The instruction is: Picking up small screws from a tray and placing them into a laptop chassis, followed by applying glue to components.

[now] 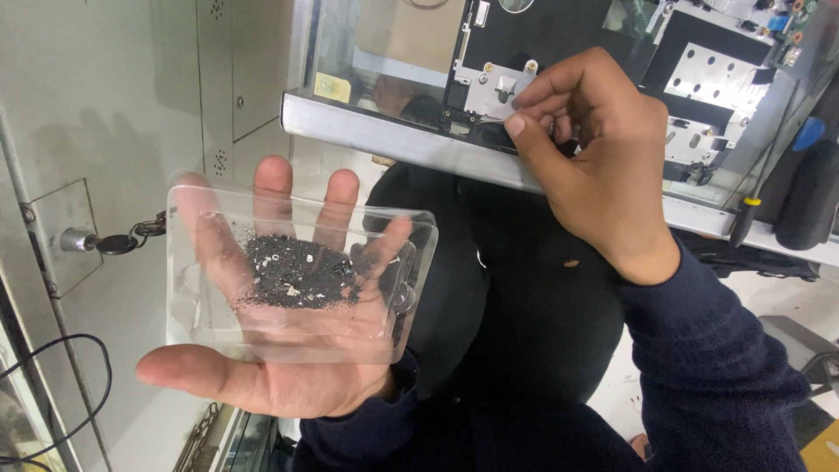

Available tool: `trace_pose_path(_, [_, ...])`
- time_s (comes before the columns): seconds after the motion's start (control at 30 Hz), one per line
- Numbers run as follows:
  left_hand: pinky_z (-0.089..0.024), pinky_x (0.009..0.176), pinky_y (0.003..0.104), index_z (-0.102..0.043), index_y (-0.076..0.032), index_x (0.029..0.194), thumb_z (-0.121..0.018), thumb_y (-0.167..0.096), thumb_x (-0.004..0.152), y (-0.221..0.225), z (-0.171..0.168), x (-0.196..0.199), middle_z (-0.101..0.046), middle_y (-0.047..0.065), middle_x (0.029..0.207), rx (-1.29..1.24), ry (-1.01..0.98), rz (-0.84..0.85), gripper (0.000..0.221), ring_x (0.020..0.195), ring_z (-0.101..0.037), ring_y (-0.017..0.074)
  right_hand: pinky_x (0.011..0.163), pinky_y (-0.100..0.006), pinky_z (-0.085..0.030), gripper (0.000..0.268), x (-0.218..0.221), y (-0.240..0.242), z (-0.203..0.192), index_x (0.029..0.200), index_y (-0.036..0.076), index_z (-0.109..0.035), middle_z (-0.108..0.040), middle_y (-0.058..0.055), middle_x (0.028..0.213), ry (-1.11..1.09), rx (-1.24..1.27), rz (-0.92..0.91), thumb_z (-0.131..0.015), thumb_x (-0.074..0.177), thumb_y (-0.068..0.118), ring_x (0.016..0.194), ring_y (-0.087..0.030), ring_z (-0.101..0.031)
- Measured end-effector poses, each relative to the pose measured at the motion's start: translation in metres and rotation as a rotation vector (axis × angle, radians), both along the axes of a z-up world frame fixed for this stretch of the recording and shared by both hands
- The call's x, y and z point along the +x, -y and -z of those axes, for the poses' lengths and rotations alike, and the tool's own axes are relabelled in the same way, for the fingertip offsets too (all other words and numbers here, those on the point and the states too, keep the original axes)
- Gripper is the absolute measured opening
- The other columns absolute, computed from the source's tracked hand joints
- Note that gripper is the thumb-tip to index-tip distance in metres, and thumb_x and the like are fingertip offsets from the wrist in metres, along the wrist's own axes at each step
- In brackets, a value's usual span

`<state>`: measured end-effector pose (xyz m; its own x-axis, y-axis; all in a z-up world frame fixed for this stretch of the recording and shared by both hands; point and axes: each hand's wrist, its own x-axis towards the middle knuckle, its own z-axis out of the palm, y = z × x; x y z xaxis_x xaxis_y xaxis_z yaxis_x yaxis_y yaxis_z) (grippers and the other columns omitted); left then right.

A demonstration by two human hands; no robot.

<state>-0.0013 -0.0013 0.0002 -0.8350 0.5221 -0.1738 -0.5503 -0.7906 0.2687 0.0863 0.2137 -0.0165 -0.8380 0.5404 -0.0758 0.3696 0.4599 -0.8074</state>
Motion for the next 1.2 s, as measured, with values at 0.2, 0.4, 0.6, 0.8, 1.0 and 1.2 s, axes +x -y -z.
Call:
trace_pose_path(0.2, [-0.013,0.117,0.083,0.013,-0.031,0.169,-0.033,-0.074,0.095,-0.0006,-0.0009,0.0000,-0.002,0.019,0.169,0.008,-0.003,0.005,0.097,0.149,-0.012,0.0551,0.074,-0.027,-0.048,0.015,-0.0008,-0.0002,-0.0005,0.111,-0.003,-0.061,-0.067,-0.012,0.100,0.000,-0.004,-0.010,-0.073,0.108,-0.011,0.087,-0.019,-0.065])
trace_pose_path(0.4, [-0.014,0.117,0.082,0.015,-0.030,0.170,-0.033,-0.074,0.097,-0.0018,0.0003,0.0005,-0.003,0.022,0.168,0.025,-0.026,-0.008,0.097,0.148,-0.013,0.0560,0.075,-0.028,-0.047,0.014,-0.0011,-0.0006,-0.0018,0.111,-0.003,-0.061,-0.067,-0.011,0.100,0.016,-0.003,-0.009,-0.073,0.109,-0.010,0.087,-0.018,-0.064])
trace_pose_path(0.6, [-0.015,0.118,0.081,0.013,-0.031,0.170,-0.032,-0.075,0.097,-0.0010,0.0005,0.0001,-0.004,0.021,0.169,0.018,-0.026,0.004,0.097,0.149,-0.014,0.0557,0.073,-0.026,-0.047,0.015,-0.0010,-0.0016,-0.0017,0.111,-0.003,-0.061,-0.066,-0.011,0.099,0.034,-0.009,-0.009,-0.075,0.109,-0.010,0.086,-0.017,-0.064])
trace_pose_path(0.8, [-0.013,0.117,0.082,0.013,-0.031,0.170,-0.035,-0.073,0.097,-0.0020,-0.0007,0.0005,-0.002,0.022,0.168,0.037,-0.003,-0.012,0.097,0.148,-0.012,0.0565,0.072,-0.024,-0.046,0.014,-0.0015,-0.0013,-0.0021,0.111,-0.002,-0.061,-0.066,-0.009,0.096,0.044,-0.052,0.019,-0.074,0.109,-0.008,0.084,-0.014,-0.062])
trace_pose_path(1.0, [-0.011,0.118,0.081,0.014,-0.033,0.169,-0.035,-0.073,0.096,-0.0014,-0.0015,-0.0007,-0.002,0.019,0.169,0.032,-0.001,0.009,0.097,0.149,-0.010,0.0550,0.074,-0.027,-0.047,0.015,-0.0018,-0.0016,-0.0034,0.111,-0.002,-0.061,-0.068,-0.010,0.099,0.037,-0.021,-0.011,-0.074,0.109,-0.010,0.087,-0.017,-0.065])
trace_pose_path(1.2, [-0.010,0.117,0.082,0.012,-0.032,0.168,-0.034,-0.074,0.095,-0.0022,-0.0012,0.0005,0.000,0.019,0.169,0.037,0.003,0.013,0.096,0.149,-0.009,0.0552,0.072,-0.026,-0.047,0.015,-0.0010,-0.0021,-0.0022,0.111,-0.002,-0.061,-0.068,-0.010,0.098,0.030,-0.002,-0.011,-0.075,0.108,-0.009,0.086,-0.016,-0.065])
